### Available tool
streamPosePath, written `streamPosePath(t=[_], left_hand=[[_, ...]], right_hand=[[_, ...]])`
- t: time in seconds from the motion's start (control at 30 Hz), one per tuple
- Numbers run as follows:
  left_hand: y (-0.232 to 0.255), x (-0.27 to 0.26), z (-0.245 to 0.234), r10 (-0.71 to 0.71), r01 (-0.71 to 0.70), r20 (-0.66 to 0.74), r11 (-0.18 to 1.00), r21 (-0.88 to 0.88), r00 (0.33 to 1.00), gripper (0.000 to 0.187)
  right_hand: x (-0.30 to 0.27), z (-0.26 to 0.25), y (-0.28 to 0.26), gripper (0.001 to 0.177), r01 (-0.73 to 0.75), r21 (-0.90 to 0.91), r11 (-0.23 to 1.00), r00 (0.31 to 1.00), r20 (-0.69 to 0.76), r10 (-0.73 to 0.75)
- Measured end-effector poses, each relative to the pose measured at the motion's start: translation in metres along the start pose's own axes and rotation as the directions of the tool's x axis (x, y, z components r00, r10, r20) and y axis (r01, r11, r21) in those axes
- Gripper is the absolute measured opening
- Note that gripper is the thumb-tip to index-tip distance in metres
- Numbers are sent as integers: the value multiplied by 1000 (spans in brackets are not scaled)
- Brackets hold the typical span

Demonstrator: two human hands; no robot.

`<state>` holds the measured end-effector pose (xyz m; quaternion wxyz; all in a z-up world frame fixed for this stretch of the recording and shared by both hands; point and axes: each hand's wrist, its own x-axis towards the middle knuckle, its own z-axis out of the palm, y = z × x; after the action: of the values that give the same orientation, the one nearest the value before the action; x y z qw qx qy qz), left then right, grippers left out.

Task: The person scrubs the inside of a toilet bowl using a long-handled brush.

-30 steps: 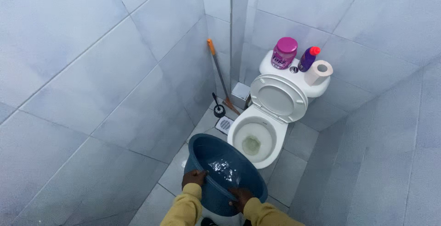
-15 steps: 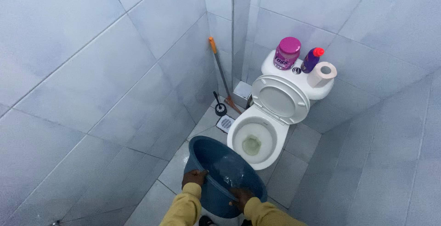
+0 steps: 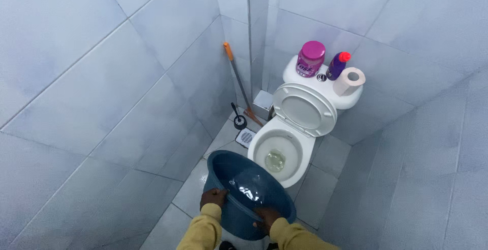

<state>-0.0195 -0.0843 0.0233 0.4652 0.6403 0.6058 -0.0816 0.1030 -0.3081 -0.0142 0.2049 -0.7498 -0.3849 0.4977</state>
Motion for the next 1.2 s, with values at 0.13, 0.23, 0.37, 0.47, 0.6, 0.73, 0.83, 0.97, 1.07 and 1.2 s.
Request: streamPosePath(t=[0.13, 0.23, 0.37, 0.47, 0.6, 0.73, 0.83, 0.97, 1.07, 1.2], left_hand=[[2, 6, 2, -36, 36, 6, 999, -4, 999, 38], [-1, 14, 9, 0, 0, 16, 1000, 25, 1000, 38], [-8, 23, 15, -20, 21, 35, 999, -30, 999, 38], [-13, 23, 19, -1, 2, 17, 998, -63, 1000, 43], [-10, 16, 15, 47, -47, 27, 999, 3, 999, 43], [-3, 14, 15, 0, 0, 31, 1000, 4, 1000, 40], [-3, 17, 16, 20, -22, 48, 999, 29, 999, 42], [-3, 20, 21, -9, 8, -27, 1000, -8, 1000, 29], [5, 14, 22, -57, 57, -3, 998, 20, 998, 29], [12, 7, 13, 3, -7, 58, 997, 73, 998, 39]], right_hand=[[1, -7, -3, 45, -7, -19, 1000, 999, 35, 8], [1, -9, -4, 42, -33, -28, 999, 997, 66, 35], [5, -1, 8, 44, 7, 118, 993, 998, 68, -15], [7, 3, 17, 50, 23, 264, 964, 995, 92, -49], [-2, -3, 9, 45, 70, -26, 997, 996, 65, -69], [-5, -5, 4, 55, -32, -4, 999, 998, 47, 33], [2, -2, 12, 55, -61, -27, 998, 998, 27, 62], [-1, -1, 12, 57, -90, 43, 995, 996, 25, 89], [-7, -11, 2, 51, -127, 101, 987, 991, 53, 123], [-15, -10, -2, 39, -84, -47, 995, 996, 6, 85]])
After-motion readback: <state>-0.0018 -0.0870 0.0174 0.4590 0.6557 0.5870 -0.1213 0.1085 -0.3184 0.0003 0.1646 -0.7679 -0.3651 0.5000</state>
